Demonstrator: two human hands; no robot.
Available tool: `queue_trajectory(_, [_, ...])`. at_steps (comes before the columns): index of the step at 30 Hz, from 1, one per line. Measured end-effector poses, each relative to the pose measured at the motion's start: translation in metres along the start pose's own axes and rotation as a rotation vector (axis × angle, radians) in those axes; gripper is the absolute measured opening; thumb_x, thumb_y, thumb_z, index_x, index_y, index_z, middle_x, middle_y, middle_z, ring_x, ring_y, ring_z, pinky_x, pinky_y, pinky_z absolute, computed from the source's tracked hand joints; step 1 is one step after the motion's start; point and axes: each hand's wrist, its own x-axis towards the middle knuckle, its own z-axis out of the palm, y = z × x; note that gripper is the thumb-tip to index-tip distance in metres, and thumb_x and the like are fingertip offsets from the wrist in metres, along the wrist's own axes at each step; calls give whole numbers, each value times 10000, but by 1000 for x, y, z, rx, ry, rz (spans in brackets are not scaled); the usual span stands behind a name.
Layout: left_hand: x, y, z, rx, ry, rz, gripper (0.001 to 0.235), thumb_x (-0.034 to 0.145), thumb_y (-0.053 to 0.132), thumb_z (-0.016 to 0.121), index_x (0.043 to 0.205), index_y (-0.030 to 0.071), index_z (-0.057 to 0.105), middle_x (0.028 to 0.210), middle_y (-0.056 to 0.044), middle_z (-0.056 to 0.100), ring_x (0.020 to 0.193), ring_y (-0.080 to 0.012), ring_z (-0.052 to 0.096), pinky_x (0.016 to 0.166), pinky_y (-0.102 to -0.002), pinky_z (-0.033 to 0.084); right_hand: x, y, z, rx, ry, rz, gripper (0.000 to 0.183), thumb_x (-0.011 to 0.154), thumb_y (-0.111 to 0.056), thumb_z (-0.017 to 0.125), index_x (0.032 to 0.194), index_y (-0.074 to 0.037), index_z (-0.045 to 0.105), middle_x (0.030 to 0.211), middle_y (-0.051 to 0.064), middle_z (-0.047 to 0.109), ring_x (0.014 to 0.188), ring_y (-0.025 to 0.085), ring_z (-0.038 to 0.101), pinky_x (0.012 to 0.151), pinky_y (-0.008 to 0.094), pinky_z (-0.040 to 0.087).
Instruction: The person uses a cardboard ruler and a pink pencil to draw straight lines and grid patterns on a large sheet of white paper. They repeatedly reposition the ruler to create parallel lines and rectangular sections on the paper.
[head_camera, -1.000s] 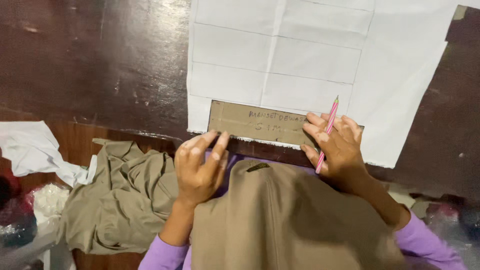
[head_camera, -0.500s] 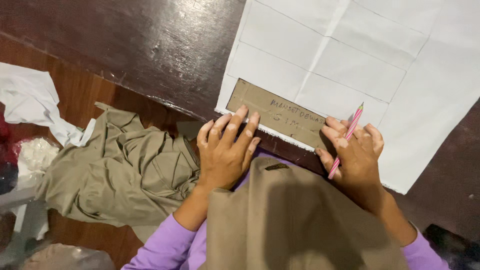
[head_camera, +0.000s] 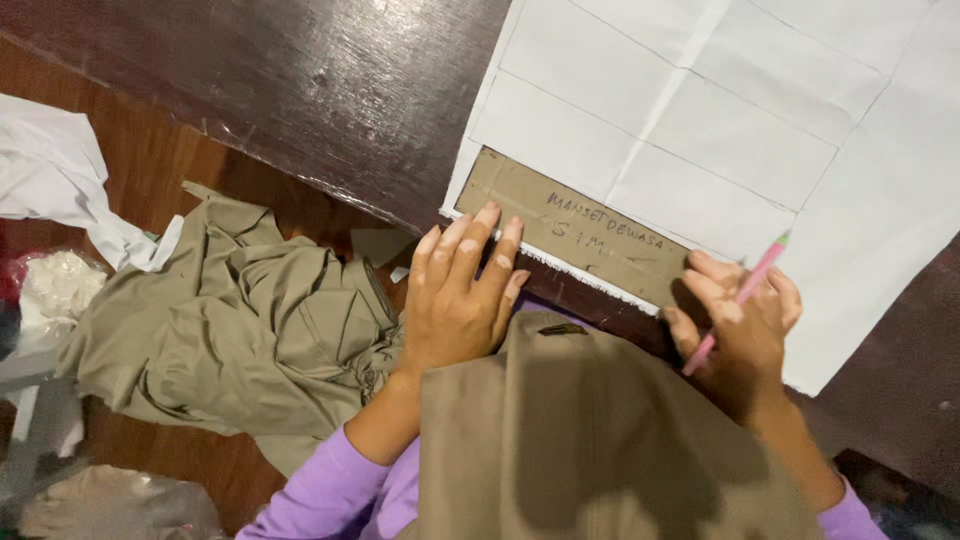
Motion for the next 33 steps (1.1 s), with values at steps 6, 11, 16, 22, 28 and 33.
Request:
queue_trajectory(6, [2, -2, -8, -55, -139, 8, 376, 1051, 211, 638, 1398, 70, 608, 1432, -171, 584, 1308, -360, 592, 1103, -523, 462, -14, -14, -28, 46, 236, -29, 163, 1022, -8, 723, 1148, 71, 656, 1188, 264, 750, 1120, 412, 710, 1136, 500, 326])
queue_trajectory(11, [7, -1, -12, -54, -217, 41, 392, 1050, 227, 649, 1405, 65, 616, 1424, -177, 589, 1309, -386, 587, 1113, -551, 463, -37, -11, -27, -164, -95, 342, 297, 960, -336, 701, 1123, -95, 757, 1319, 77, 746, 1200, 322, 659, 1194, 528, 234])
queue_trajectory(16, [12, 0, -17, -6, -232, 48, 370, 1076, 230, 593, 1394, 49, 647, 1410, -205, 588, 1286, -409, 596, 1112, -547, 473, -45, -6, -16, -160, -142, 346, 321, 918, -364, 723, 1193, -198, 720, 1391, -14, 700, 1273, 281, 592, 1174, 557, 200])
queue_trajectory(22, [15, 1, -17, 26, -213, 82, 334, 1062, 182, 647, 1363, 45, 695, 1404, -204, 603, 1275, -399, 613, 1101, -526, 527, -26, -16, -17, -248, 40, 218, 356, 1044, -455, 482, 1182, -194, 682, 1341, -3, 730, 1178, 265, 628, 1133, 506, 227])
queue_trajectory(28, [28, 4, -22, 1, -263, 74, 387, 1017, 198, 659, 1381, 67, 681, 1433, -214, 583, 1291, -462, 606, 1120, -538, 518, -35, -12, -3, -258, 10, 265, 356, 813, -393, 788, 1140, -266, 731, 1360, -96, 695, 1176, 237, 639, 1123, 542, 262])
queue_trajectory(33, [8, -8, -9, -22, -227, 63, 409, 988, 166, 692, 1380, 49, 689, 1406, -241, 613, 1265, -480, 623, 1034, -536, 553, -19, -20, -22, -131, 109, 182, 324, 907, -321, 751, 1192, -203, 652, 1368, 13, 698, 1160, 260, 659, 1092, 559, 293])
